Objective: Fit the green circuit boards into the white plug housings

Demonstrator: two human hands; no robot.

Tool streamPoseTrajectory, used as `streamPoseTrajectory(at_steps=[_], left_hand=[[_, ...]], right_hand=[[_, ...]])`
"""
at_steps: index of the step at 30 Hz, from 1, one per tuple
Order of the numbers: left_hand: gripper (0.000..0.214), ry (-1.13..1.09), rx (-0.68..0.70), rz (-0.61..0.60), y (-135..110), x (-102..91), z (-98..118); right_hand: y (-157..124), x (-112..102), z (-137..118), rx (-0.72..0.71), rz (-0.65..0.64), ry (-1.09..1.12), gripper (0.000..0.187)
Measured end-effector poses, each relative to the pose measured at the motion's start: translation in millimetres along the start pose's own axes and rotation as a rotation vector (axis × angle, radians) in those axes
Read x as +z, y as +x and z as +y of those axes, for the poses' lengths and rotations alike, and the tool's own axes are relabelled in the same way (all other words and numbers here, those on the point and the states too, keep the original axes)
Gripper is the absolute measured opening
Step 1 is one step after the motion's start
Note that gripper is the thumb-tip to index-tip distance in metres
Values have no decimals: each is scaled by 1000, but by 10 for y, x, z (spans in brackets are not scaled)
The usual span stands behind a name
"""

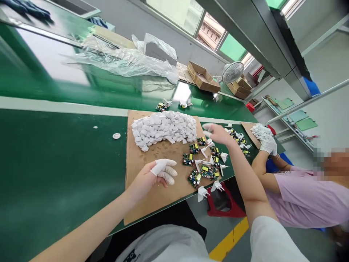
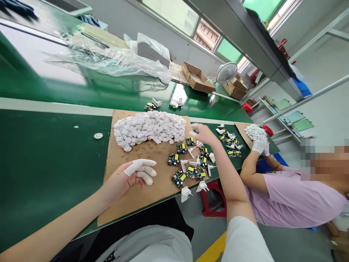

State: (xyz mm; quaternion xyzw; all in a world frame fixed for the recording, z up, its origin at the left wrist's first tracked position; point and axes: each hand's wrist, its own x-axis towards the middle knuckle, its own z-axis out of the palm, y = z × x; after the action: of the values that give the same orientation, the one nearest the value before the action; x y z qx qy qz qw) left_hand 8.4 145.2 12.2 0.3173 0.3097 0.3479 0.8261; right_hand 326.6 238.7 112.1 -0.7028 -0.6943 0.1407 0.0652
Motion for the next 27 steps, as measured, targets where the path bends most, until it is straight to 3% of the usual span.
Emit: streamPoseTrajectory(at_steps=[5,9,12,13,16,19,23,27], left_hand=[[59,35,18,7,22,-5,-1],[60,52,39,33,20,-8,37],[63,72,36,45,28,-14,46],[63,83,38,47,32,-20,37],[64,159,72,62,39,-49,-28],[65,338,165,89,19,-64,-124],[75,601,275,-8,-55,-38,-204],[48,562,169,-147,-78,-23,-215]], right_hand=[[-173,169,471,61,-174,-65,46],[-136,169,498,77,-187,-43,39],[-141,41,397,79,-125,-32,16],[-165,-22,339,73,-94,-31,9],[-333,-214,66,25,0,-30,14],[-593,-292,-347,-123,23,-14,19],[-840,-130,-953,-290,-175,-124,36],[-833,108,-1361,-307,-377,-103,41]])
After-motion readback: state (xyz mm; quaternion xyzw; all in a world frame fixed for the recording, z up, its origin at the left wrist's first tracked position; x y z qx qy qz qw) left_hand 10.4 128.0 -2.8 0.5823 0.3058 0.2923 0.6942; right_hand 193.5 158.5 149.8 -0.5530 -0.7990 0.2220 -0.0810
